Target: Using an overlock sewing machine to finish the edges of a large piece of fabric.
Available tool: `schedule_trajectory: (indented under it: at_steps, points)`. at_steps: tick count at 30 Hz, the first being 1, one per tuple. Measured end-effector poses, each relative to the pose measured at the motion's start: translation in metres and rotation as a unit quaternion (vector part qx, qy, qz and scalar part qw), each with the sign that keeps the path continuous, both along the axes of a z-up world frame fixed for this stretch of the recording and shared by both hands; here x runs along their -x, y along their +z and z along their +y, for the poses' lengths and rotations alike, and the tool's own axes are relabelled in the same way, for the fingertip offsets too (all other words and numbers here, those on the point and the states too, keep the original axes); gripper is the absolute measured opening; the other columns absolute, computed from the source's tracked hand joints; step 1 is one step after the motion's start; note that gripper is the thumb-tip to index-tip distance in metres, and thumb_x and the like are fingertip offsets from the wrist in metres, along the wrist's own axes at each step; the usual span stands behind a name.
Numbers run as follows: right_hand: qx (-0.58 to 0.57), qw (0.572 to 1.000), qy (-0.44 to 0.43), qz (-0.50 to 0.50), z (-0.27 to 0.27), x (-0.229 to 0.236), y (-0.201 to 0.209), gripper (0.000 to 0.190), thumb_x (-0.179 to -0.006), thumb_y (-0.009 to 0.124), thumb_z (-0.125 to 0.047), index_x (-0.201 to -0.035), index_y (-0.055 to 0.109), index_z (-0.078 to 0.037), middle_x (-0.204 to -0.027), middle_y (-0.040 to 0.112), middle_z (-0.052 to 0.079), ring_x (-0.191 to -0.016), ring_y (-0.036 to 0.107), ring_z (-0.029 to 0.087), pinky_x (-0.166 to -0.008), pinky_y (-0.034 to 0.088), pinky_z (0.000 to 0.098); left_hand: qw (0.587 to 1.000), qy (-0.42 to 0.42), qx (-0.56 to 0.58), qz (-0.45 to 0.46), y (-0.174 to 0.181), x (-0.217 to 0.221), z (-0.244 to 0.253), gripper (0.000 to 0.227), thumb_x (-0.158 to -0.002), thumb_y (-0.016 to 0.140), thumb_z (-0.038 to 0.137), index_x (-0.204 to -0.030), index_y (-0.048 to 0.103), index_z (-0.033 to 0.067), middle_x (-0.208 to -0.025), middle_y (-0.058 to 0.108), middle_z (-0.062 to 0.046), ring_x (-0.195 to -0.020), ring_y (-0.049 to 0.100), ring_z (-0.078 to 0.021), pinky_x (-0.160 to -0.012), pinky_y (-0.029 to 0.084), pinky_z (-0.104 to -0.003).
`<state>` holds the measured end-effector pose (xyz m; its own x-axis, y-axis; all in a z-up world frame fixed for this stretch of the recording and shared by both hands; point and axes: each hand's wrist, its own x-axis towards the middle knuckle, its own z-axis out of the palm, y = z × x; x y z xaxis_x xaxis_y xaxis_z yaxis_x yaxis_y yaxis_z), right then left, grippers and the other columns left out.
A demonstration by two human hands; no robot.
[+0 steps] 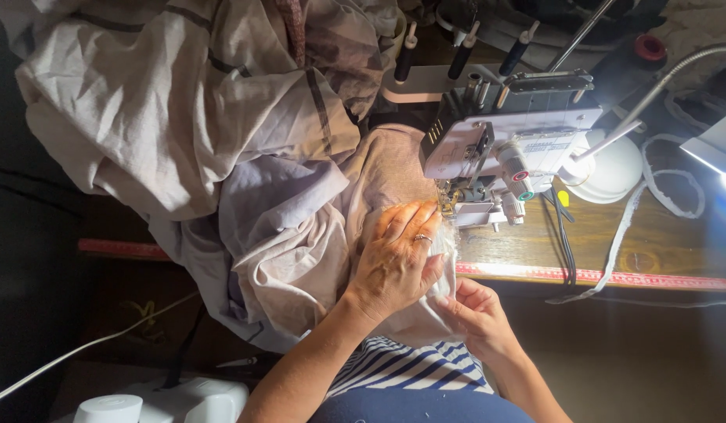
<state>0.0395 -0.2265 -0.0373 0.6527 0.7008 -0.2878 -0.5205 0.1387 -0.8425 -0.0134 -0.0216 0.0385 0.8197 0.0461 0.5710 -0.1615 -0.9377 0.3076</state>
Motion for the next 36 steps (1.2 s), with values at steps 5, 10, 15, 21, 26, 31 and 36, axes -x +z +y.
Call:
schedule_trajectory:
  at_steps: [5, 10, 15, 21, 26, 31, 36]
  points:
    - [0.011, 1.000, 0.011, 0.000, 0.004, 0.002, 0.011, 0.026, -0.086, 0.078, -0.008, -0.108, 0.075, 0.005, -0.095, 0.081, 0.015, -0.076, 0.076, 0.021, -0.065, 0.060, 0.0293, 1.000, -0.002, 0.004, -0.006, 0.001, -0.002, 0.003, 0.059, -0.097, 0.051, 0.035, -0.139, 0.054, -0.0054, -0.142, 0.059, -0.020, -0.132, 0.052, -0.0340, -0.115, 0.037, -0.048]
    - [-0.009, 1.000, 0.022, 0.000, 0.010, 0.005, 0.022, 0.029, -0.085, 0.079, -0.004, -0.112, 0.074, 0.004, -0.098, 0.081, 0.014, -0.082, 0.076, 0.022, -0.076, 0.062, 0.0332, 1.000, 0.006, -0.003, 0.002, 0.002, -0.004, 0.004, 0.060, -0.094, 0.054, 0.038, -0.137, 0.057, -0.0047, -0.141, 0.060, -0.019, -0.132, 0.053, -0.0328, -0.114, 0.036, -0.047]
    - [-0.024, 0.999, 0.023, -0.005, 0.012, 0.004, 0.019, 0.026, -0.086, 0.076, 0.001, -0.112, 0.072, 0.005, -0.098, 0.078, 0.012, -0.086, 0.072, 0.019, -0.081, 0.058, 0.0280, 1.000, 0.002, -0.005, 0.012, 0.003, -0.006, 0.008, 0.062, -0.090, 0.059, 0.037, -0.136, 0.059, -0.0040, -0.142, 0.060, -0.019, -0.133, 0.052, -0.0312, -0.114, 0.036, -0.046]
    - [0.020, 1.000, 0.021, 0.011, 0.007, 0.001, 0.008, 0.026, -0.084, 0.080, -0.002, -0.108, 0.073, 0.006, -0.083, 0.073, 0.009, -0.069, 0.064, 0.012, -0.062, 0.050, 0.0186, 0.999, 0.013, -0.025, 0.023, 0.005, -0.007, 0.009, 0.065, -0.087, 0.061, 0.037, -0.138, 0.060, -0.0031, -0.145, 0.060, -0.018, -0.135, 0.052, -0.0292, -0.115, 0.035, -0.043]
    - [0.025, 0.999, 0.023, -0.012, 0.006, -0.001, 0.007, 0.024, -0.086, 0.079, -0.005, -0.106, 0.075, 0.007, -0.079, 0.070, 0.006, -0.067, 0.060, 0.011, -0.060, 0.047, 0.0203, 1.000, 0.009, -0.018, 0.023, 0.009, -0.010, 0.012, 0.066, -0.088, 0.059, 0.040, -0.138, 0.060, -0.0027, -0.144, 0.060, -0.018, -0.134, 0.052, -0.0292, -0.115, 0.035, -0.043]
    - [0.039, 0.999, 0.013, -0.020, 0.005, -0.002, 0.001, 0.025, -0.083, 0.082, -0.007, -0.103, 0.076, 0.006, -0.082, 0.075, 0.008, -0.073, 0.067, 0.014, -0.067, 0.052, 0.0249, 0.999, 0.002, -0.023, 0.033, 0.012, -0.011, 0.016, 0.069, -0.087, 0.060, 0.044, -0.138, 0.059, -0.0036, -0.149, 0.057, -0.020, -0.136, 0.052, -0.0295, -0.116, 0.034, -0.043]
    - [0.032, 0.999, 0.013, -0.037, 0.004, -0.003, 0.000, 0.025, -0.082, 0.083, -0.011, -0.101, 0.078, 0.004, -0.082, 0.075, 0.006, -0.075, 0.066, 0.014, -0.070, 0.052, 0.0258, 0.999, 0.004, -0.021, 0.045, 0.013, -0.014, 0.018, 0.077, -0.081, 0.067, 0.049, -0.137, 0.059, -0.0023, -0.144, 0.060, -0.018, -0.135, 0.051, -0.0290, -0.116, 0.035, -0.043]
